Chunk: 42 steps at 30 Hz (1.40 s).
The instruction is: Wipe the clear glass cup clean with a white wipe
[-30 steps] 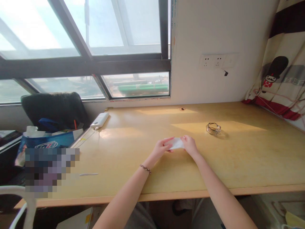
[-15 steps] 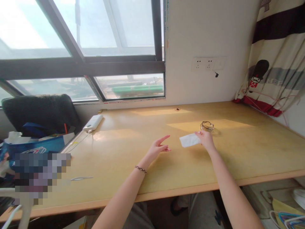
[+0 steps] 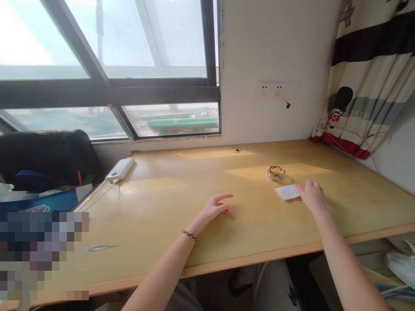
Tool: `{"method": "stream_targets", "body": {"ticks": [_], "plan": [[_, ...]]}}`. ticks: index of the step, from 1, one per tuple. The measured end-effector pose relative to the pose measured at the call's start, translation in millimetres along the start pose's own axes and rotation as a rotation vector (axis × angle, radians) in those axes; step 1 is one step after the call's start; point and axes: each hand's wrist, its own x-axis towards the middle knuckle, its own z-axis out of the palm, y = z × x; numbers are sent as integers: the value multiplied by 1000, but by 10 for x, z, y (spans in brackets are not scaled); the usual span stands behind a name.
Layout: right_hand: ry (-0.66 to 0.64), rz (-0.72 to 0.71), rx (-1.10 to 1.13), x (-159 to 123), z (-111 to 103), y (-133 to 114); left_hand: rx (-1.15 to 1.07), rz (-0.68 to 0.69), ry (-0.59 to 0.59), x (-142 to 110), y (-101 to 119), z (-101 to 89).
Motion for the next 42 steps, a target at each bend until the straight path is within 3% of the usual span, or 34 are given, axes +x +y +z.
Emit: {"method": "stream_targets", "body": {"ticks": [3,6,11,15,17,19,24,27,31,35,37,42], "plan": [[59,-56,-24,-229,79,-223,25,15,0,7,-17,-6],[-21,-85,-52,-384,199,-376,46,23,10,10,-22,-12],[-91,-79,-75,-429,251,-416,66,27,18,8,-15,-15],[71,-51,21,-565,99,-625,88,35,28,6,-7,3],[134,-151,182,-732,8,-906,85,64,44,4,4,22],[100,-306,390,-938,-51,-1302,51,121,83,5,16,38],[-174,-585,854,-1314,12,-2380,-187,292,198,35,8,-6],[-237,-613,999,-1364,77,-2731,-282,320,278,77,-36,-75],[-187,-692,1096,-1400,68,-2757,-267,388,305,146,-111,-86],[-343,-726,1196,-1438,33,-2655,-182,367,183,181,-138,-8],[-389,-704,1230,-1417,46,-2644,-132,339,177,168,-101,4],[-260,-564,1196,-1231,159,-2642,249,313,446,-86,107,-77]]}}
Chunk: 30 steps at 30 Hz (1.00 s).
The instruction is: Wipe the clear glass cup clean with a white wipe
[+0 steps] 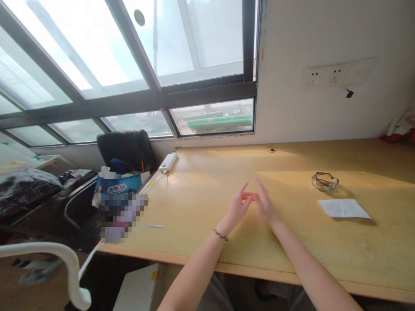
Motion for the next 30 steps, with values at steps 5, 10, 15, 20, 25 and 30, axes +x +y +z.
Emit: {"method": "stream_targets", "body": {"ticks": [5,10,15,20,25,30], "plan": [[128,147,77,60,-74,89,295,-111,106,-662,162,-344],[86,89,49,7,-63,65,676,-183,484,-1607,98,-842],[70,121,37,-25,-44,75,916,-236,712,-1978,34,-1501],[41,137,51,-25,-53,5,897,-47,516,-1493,-24,-1497],[-22,147,-5,-39,-92,-53,778,126,210,-588,-70,-937],[-41,169,-22,-32,-150,-35,688,149,59,68,-154,-441]]}}
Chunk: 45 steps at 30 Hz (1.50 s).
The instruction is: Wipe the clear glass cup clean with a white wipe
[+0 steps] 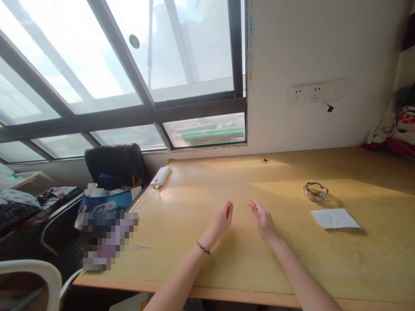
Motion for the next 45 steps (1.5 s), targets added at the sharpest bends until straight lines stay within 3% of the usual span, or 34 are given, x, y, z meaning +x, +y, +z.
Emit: {"method": "stream_targets", "body": {"ticks": [5,9,17,29,45], "plan": [[-14,11,-14,25,-38,-43,-176,-26,-61,168,212,385],[-26,-32,-27,20,-28,-105,-256,-32,-40,153,300,497],[-79,-47,-84,-31,74,-156,-129,21,-68,7,199,424],[-78,-64,-163,-41,85,-158,20,141,-88,23,188,424],[-81,-50,-185,-49,98,-108,80,153,-132,35,182,414]]}}
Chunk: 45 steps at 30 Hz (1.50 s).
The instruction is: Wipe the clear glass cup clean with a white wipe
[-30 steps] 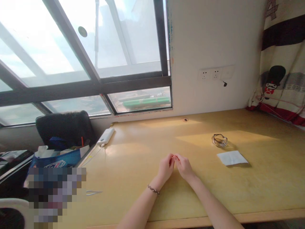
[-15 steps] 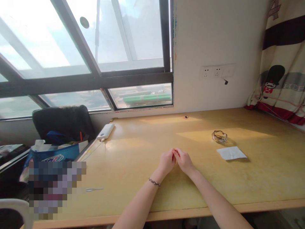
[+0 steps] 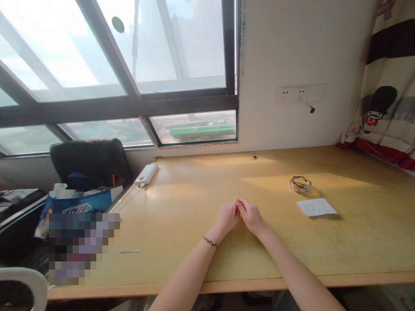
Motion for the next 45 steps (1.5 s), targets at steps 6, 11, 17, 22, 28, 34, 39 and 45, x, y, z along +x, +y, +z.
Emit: {"method": "stream_targets", "body": {"ticks": [6,11,17,22,28,34,39,45], "plan": [[6,-2,-1,2,7,-15,-17,-5,3,-7,-17,15],[6,-4,0,-5,2,-26,19,0,5,-9,-1,13],[2,1,-6,-11,-4,-31,24,-1,2,-18,2,15],[6,-3,-6,-18,-6,-48,19,5,16,-24,-4,19],[3,-4,1,-20,-1,-40,15,-1,10,-16,11,9],[7,-7,-10,-13,25,5,43,2,5,-11,21,1],[5,-11,-17,-18,27,14,53,3,3,-15,25,-4],[2,-7,-11,-15,20,4,80,1,0,-17,26,-4]]}}
